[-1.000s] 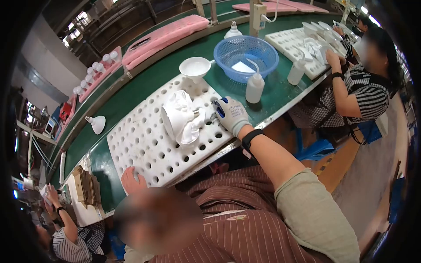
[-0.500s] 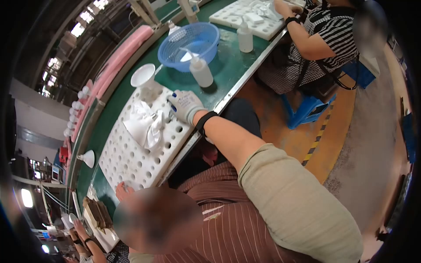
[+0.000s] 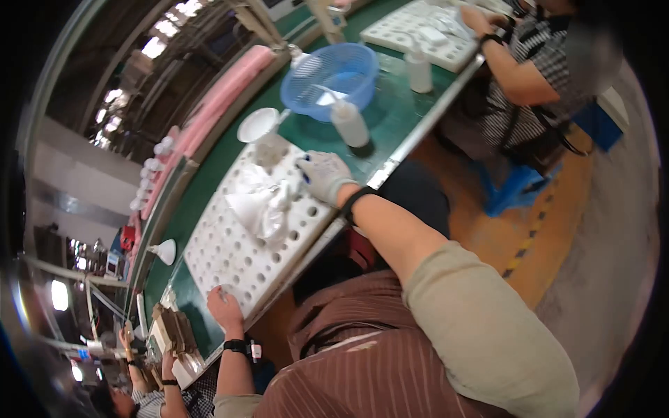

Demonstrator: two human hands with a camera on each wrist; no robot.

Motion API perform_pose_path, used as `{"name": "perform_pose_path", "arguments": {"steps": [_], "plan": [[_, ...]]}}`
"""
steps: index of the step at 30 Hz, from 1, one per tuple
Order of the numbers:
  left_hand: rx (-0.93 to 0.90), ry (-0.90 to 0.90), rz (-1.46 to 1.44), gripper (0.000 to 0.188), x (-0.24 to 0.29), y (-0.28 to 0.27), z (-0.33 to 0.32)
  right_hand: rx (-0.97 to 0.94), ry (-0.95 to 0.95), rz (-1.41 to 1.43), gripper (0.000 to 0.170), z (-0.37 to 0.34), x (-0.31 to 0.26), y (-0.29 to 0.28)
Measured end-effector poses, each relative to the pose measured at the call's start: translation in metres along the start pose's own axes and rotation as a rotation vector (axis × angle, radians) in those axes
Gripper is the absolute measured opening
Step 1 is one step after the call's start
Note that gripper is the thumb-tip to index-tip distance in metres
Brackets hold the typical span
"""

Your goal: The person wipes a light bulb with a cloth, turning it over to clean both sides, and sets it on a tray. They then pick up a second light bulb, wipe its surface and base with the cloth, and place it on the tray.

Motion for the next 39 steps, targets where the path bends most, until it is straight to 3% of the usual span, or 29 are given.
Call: {"name": "perform_pose_path", "arguments": {"steps": [5,10,12,15,17,18,20,22,24,30,36,39], "plan": [[-0.069,-0.029,-0.061,0.039,0.006,0.003,0.001,-0.105,0.044,-0.065,0.024,0.003,0.001,-0.001],[-0.021,-0.09,-0.258,0.049,0.024,0.012,0.035,-0.032,0.026,-0.058,0.022,0.005,-0.001,-0.003],[-0.174,-0.234,-0.656,0.053,0.058,0.017,0.059,0.008,-0.01,-0.068,0.021,0.004,0.002,0.002],[-0.257,-0.268,-0.831,0.062,0.082,0.039,0.096,-0.005,-0.018,-0.057,0.02,0.005,0.002,0.003],[-0.44,-0.295,-1.035,0.074,0.093,0.06,0.119,-0.007,-0.012,-0.047,0.022,0.006,0.003,0.004],[-0.433,-0.306,-1.039,0.074,0.1,0.061,0.128,-0.001,-0.007,-0.032,0.023,0.004,0.002,0.003],[-0.652,-0.338,-1.122,0.085,0.12,0.066,0.143,-0.004,-0.012,-0.033,0.024,0.003,0.003,0.004],[-0.709,-0.352,-1.147,0.092,0.124,0.073,0.153,-0.008,-0.015,-0.033,0.025,0.005,0.003,0.003],[-0.824,-0.31,-1.018,0.095,0.131,0.077,0.153,0.004,-0.02,-0.026,0.028,0.005,0.002,0.003],[-0.706,-0.155,-0.929,0.098,0.14,0.075,0.139,-0.019,-0.023,-0.051,0.032,0.004,0.002,0.004],[-0.639,-0.188,-1.012,0.094,0.135,0.077,0.123,-0.034,-0.006,0.031,0.037,0.006,0.001,0.001],[-0.51,-0.097,-0.996,0.088,0.145,0.078,0.113,0.016,-0.204,0.019,0.047,0.011,-0.04,-0.023]]}}
Point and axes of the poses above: each hand's wrist, its own z-axis towards the middle knuckle, its own y-axis out of the palm, x = y × z, the point moved 3 cm from there along z, towards the middle knuckle, and after that the axes turned 11 degrees about -z, right-handed, at the moved point
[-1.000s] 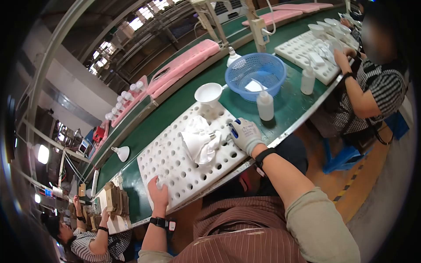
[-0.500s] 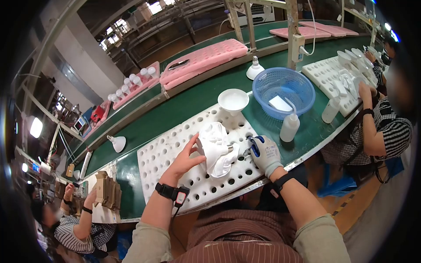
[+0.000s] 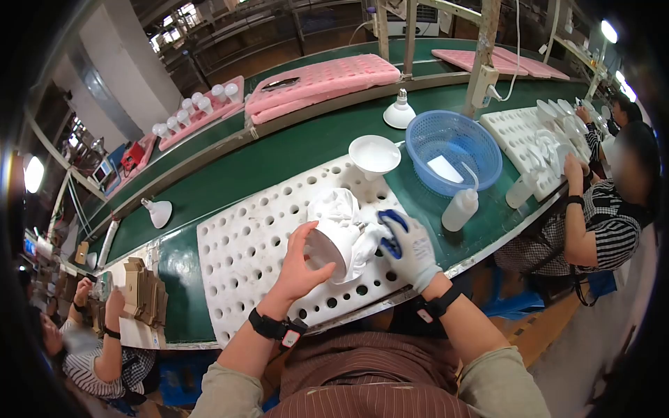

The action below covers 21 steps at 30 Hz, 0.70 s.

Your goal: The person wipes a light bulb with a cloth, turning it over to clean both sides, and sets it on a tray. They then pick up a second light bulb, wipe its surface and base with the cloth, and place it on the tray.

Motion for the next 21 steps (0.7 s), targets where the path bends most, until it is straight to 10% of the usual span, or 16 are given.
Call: {"name": "perform_pose_path", "arguments": {"steps": [3,10,17,21], "plan": [[0.09,0.11,0.078,0.082,0.007,0.013,-0.006,-0.272,-0.113,0.03,0.052,0.018,-0.035,-0.001],[0.203,0.175,0.033,0.062,0.014,0.027,-0.021,-0.212,-0.279,-0.115,0.058,0.013,-0.04,0.016],[0.022,0.326,-0.068,0.042,0.023,0.031,-0.027,-0.455,-0.225,-0.096,0.051,0.011,-0.032,0.014],[0.093,-0.012,-0.66,0.065,0.004,0.033,-0.032,-0.304,-0.257,-0.008,0.044,-0.009,-0.028,0.017]]}}
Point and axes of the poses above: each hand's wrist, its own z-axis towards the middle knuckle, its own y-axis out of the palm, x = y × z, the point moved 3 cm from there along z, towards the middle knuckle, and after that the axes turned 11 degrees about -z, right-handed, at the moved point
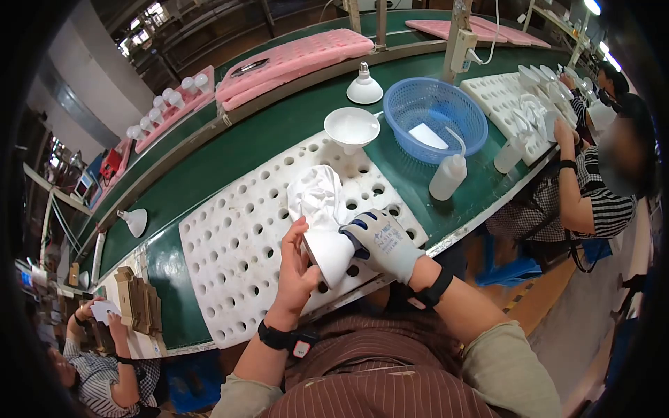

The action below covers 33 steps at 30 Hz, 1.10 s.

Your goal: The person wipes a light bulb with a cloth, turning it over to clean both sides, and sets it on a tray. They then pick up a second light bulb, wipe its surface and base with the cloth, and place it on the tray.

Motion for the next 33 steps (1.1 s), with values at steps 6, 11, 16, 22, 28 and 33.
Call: {"name": "perform_pose_path", "arguments": {"steps": [6,11,16,22,28,33], "plan": [[-0.076,-0.187,0.009,0.091,0.016,0.004,-0.005,0.236,0.077,0.045,0.042,-0.019,-0.015,0.0],[0.091,-0.487,-0.323,0.091,0.037,0.007,0.005,0.333,0.04,0.001,0.045,-0.026,-0.027,-0.001],[-0.137,-0.113,0.268,0.096,0.032,0.007,-0.009,0.047,0.162,0.121,0.041,-0.011,-0.024,0.0],[-0.084,-0.095,0.232,0.097,0.017,0.003,-0.011,0.009,0.049,0.255,0.036,-0.015,-0.019,0.018],[0.14,-0.29,-0.119,0.08,0.009,0.014,-0.006,0.159,0.056,0.216,0.041,-0.029,-0.027,0.023],[0.273,-0.481,-0.295,0.073,0.009,0.014,-0.011,0.253,0.072,0.235,0.045,-0.037,-0.026,0.029]]}}
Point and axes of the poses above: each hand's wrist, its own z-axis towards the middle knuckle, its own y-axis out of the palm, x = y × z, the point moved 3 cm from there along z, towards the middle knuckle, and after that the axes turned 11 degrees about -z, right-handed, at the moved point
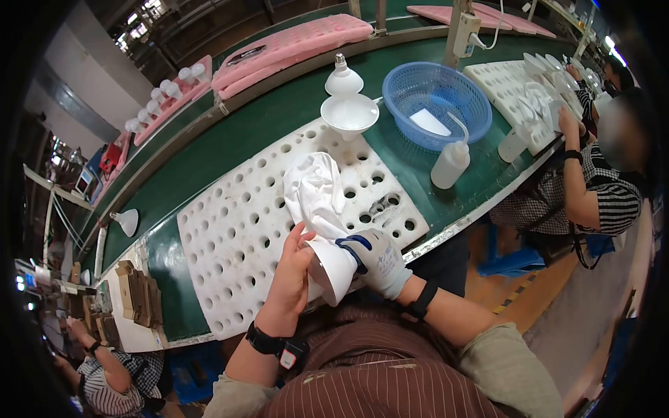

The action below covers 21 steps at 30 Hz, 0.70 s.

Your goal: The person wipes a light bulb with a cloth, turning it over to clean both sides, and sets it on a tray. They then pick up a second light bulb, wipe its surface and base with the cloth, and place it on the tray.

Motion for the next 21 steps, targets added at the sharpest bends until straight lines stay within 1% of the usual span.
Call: {"name": "perform_pose_path", "arguments": {"steps": [1,2,3,4,5,6,7,8,9,10,11,12,13,15,16,17,19,20,21], "plan": [[-0.049,0.046,0.168,0.076,0.005,0.01,-0.012,-0.003,0.003,0.001,0.045,0.002,-0.003,-0.002],[-0.099,0.096,0.335,0.079,0.007,0.015,-0.019,0.04,0.018,-0.017,0.047,0.007,-0.007,-0.007],[-0.098,0.097,0.332,0.079,0.004,0.013,-0.019,0.085,0.03,-0.035,0.049,0.013,-0.009,-0.013],[-0.174,0.295,0.504,0.084,0.006,0.012,-0.02,0.058,0.006,0.032,0.053,0.019,-0.007,-0.016],[-0.251,0.492,0.674,0.089,0.009,0.014,-0.022,0.058,0.008,0.032,0.053,0.026,-0.004,-0.025],[-0.273,0.557,0.764,0.097,0.011,0.016,-0.024,-0.229,0.019,0.152,0.054,0.032,-0.002,-0.028],[-0.278,0.551,0.766,0.097,0.014,0.017,-0.025,-0.514,0.031,0.272,0.055,0.033,-0.001,-0.027],[-0.313,0.669,0.826,0.097,0.018,0.022,-0.027,-0.429,-0.031,0.289,0.052,0.038,-0.001,-0.031],[-0.348,0.793,0.882,0.098,0.022,0.026,-0.029,-0.426,-0.03,0.282,0.052,0.039,0.0,-0.028],[-0.351,0.802,0.877,0.098,0.023,0.025,-0.026,-0.289,-0.06,0.199,0.05,0.04,0.001,-0.026],[-0.294,0.785,0.875,0.099,0.024,0.021,-0.022,-0.153,-0.091,0.12,0.048,0.042,0.0,-0.026],[-0.235,0.764,0.873,0.099,0.024,0.017,-0.019,-0.12,0.006,0.132,0.043,0.044,-0.004,-0.03],[-0.231,0.768,0.871,0.099,0.022,0.013,-0.018,-0.122,0.001,0.132,0.043,0.046,-0.003,-0.027],[-0.186,0.419,0.625,0.101,0.013,0.001,-0.012,0.211,-0.034,-0.102,0.042,0.046,-0.002,-0.028],[-0.203,0.317,0.45,0.101,0.011,0.002,-0.014,0.152,-0.031,-0.166,0.047,0.045,-0.001,-0.025],[-0.199,0.316,0.45,0.101,0.01,0.001,-0.014,0.149,-0.031,-0.163,0.047,0.045,-0.002,-0.023],[-0.174,0.278,0.367,0.102,0.008,-0.004,-0.013,0.107,-0.051,-0.196,0.055,0.044,-0.006,-0.018],[-0.17,0.281,0.364,0.102,0.008,-0.008,-0.009,0.071,-0.043,-0.161,0.059,0.043,-0.007,-0.016],[-0.179,0.346,0.485,0.101,0.009,-0.013,-0.006,0.066,-0.045,-0.158,0.059,0.043,-0.009,-0.016]]}}
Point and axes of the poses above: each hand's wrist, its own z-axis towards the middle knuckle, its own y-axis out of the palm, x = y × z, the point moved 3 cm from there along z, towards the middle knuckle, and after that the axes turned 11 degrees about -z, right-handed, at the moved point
